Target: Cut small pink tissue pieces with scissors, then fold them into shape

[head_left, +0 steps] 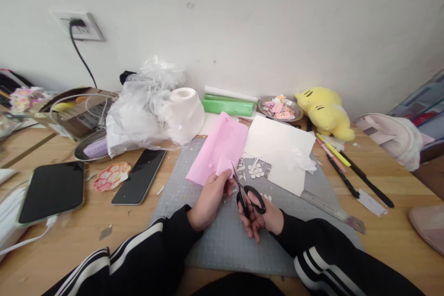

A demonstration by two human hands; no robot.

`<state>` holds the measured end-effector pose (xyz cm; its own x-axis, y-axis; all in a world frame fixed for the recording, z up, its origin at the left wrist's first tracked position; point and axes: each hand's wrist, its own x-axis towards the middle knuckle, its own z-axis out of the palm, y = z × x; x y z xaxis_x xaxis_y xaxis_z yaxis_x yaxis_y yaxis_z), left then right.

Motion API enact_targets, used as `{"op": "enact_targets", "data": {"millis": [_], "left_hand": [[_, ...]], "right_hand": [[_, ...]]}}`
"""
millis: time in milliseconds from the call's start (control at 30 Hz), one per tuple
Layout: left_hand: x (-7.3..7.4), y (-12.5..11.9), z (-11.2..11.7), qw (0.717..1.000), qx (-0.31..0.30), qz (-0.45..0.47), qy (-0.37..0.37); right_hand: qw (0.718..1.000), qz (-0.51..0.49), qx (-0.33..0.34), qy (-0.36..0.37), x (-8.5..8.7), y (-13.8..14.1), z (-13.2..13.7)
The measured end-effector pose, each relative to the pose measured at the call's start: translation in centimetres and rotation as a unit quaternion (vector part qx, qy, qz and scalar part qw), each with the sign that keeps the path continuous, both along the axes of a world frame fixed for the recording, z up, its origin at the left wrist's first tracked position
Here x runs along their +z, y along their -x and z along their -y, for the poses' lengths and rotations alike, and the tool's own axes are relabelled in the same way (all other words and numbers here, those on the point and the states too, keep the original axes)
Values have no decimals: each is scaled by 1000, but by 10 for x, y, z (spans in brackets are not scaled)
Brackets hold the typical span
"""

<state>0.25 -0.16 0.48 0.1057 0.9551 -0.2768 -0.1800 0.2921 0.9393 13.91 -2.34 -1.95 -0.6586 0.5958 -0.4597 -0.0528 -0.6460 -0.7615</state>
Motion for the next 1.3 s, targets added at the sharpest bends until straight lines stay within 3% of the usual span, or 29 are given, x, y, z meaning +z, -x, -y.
{"op": "enact_targets", "data": {"millis": [400,1300], "left_hand": [[1,1,2,999,3,37,-17],[1,1,1,1000,-23,-7,-1]], "right_hand": [[1000,13,-11,-7,2,3,1],[993,96,-62,-3,17,9,4]]}}
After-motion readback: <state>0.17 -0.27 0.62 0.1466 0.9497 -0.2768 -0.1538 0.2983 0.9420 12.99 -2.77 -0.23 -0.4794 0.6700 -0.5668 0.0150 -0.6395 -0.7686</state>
